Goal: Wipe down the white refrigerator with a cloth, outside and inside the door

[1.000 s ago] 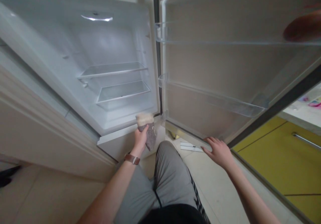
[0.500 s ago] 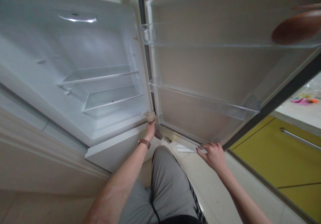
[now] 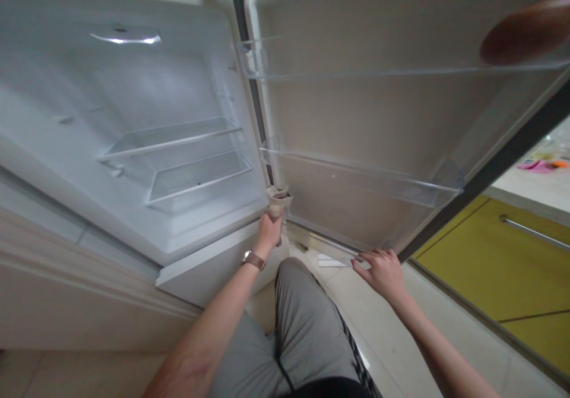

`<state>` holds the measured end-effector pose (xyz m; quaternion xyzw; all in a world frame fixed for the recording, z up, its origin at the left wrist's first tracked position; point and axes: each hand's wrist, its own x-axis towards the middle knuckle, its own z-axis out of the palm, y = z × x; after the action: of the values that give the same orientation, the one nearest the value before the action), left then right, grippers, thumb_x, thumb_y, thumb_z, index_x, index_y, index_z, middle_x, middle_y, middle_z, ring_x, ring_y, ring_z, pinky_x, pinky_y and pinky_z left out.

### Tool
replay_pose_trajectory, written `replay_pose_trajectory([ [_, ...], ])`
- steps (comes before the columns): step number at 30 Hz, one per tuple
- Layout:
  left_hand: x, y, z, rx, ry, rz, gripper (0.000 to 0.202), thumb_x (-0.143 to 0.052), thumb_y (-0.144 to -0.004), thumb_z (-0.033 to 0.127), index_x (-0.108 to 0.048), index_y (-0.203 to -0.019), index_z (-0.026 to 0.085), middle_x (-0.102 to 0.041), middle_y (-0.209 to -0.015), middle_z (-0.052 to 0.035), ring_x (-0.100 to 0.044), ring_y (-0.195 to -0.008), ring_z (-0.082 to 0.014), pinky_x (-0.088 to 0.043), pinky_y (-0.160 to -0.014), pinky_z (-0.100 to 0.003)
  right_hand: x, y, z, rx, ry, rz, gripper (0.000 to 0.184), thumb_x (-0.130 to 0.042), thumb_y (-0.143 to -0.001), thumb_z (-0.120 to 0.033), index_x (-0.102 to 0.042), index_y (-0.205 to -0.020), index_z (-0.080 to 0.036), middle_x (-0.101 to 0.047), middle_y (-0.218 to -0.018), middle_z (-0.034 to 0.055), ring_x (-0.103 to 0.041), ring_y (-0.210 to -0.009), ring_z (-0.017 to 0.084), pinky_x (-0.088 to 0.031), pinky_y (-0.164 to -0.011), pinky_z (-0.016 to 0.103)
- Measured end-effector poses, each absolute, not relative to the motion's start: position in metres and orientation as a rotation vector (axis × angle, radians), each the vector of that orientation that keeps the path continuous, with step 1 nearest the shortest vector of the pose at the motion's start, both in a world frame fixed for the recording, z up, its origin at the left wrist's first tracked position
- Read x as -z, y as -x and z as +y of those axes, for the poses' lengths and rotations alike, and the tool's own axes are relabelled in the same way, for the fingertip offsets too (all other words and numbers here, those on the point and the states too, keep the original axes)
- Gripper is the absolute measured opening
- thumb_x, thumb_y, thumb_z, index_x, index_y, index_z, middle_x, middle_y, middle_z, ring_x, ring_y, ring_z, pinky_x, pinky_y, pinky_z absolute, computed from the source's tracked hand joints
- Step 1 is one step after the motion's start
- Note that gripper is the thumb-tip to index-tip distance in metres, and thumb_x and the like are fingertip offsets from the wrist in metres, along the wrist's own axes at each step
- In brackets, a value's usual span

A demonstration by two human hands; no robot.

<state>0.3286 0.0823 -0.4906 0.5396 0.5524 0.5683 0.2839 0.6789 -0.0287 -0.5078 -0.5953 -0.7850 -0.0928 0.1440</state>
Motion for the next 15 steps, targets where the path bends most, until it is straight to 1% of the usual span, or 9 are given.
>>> replay_pose_trajectory([
  [3,0.478,-0.337,0.075,-1.088,-2.047,1.547,0.032,-0.078,-0.083,0.024,-0.079,-0.114,0.018,-0.075,-0.126,-0.0161,-0.062,-0.131,-0.0344,-0.030,-0.126,-0.046,0.508,-0.678,-0.029,0.274,1.712,-2.264,0.041,-0.055,-0.103,-0.050,-0.083,-0.091,-0.024,-0.078,-0.085,0.0070,-0.067,-0.086,0.022,-0.030,-0.082,0.035],
  [4,0.474,-0.341,0.074,-0.920,-2.185,1.597,0.031,-0.077,-0.083,0.021,-0.079,-0.113,0.017,-0.075,-0.125,-0.0175,-0.061,-0.131,-0.0350,-0.026,-0.128,-0.047,0.508,-0.677,-0.029,0.269,1.712,-2.262,0.040,-0.055,-0.102,-0.050,-0.083,-0.090,-0.024,-0.078,-0.086,0.0071,-0.067,-0.087,0.022,-0.031,-0.083,0.035],
  [5,0.471,-0.345,0.074,-0.754,-2.276,1.664,0.030,-0.074,-0.084,0.020,-0.080,-0.113,0.015,-0.074,-0.124,-0.0197,-0.061,-0.131,-0.0361,-0.025,-0.128,-0.047,0.508,-0.676,-0.029,0.264,1.715,-2.260,0.040,-0.055,-0.102,-0.050,-0.083,-0.090,-0.024,-0.078,-0.086,0.0072,-0.067,-0.087,0.022,-0.031,-0.083,0.035],
  [7,0.465,-0.353,0.077,-0.491,-2.344,1.789,0.029,-0.067,-0.088,0.020,-0.081,-0.111,0.010,-0.074,-0.120,-0.0254,-0.061,-0.130,-0.0395,-0.031,-0.123,-0.049,0.508,-0.674,-0.030,0.256,1.728,-2.254,0.040,-0.055,-0.102,-0.050,-0.083,-0.091,-0.024,-0.078,-0.084,0.0073,-0.067,-0.087,0.022,-0.030,-0.083,0.035],
  [9,0.458,-0.361,0.082,-0.339,-2.345,1.840,0.029,-0.065,-0.090,0.023,-0.081,-0.106,0.006,-0.074,-0.115,-0.0292,-0.063,-0.126,-0.0427,-0.041,-0.114,-0.049,0.507,-0.671,-0.032,0.245,1.743,-2.248,0.038,-0.056,-0.101,-0.049,-0.083,-0.092,-0.024,-0.077,-0.083,0.0071,-0.067,-0.086,0.022,-0.030,-0.083,0.035],
  [12,0.452,-0.377,0.089,-0.205,-2.338,1.829,0.028,-0.064,-0.090,0.027,-0.083,-0.098,0.008,-0.075,-0.107,-0.0289,-0.069,-0.116,-0.0430,-0.049,-0.103,-0.048,0.506,-0.667,-0.035,0.214,1.749,-2.249,0.038,-0.055,-0.102,-0.048,-0.083,-0.091,-0.024,-0.077,-0.083,0.0069,-0.067,-0.086,0.021,-0.030,-0.082,0.035],
  [15,0.451,-0.403,0.087,-0.092,-2.354,1.761,0.031,-0.062,-0.093,0.031,-0.084,-0.098,0.009,-0.076,-0.108,-0.0280,-0.071,-0.113,-0.0425,-0.051,-0.099,-0.047,0.507,-0.664,-0.038,0.211,1.741,-2.244,0.040,-0.053,-0.103,-0.047,-0.083,-0.090,-0.024,-0.076,-0.079,0.0074,-0.066,-0.083,0.020,-0.029,-0.081,0.034],
])
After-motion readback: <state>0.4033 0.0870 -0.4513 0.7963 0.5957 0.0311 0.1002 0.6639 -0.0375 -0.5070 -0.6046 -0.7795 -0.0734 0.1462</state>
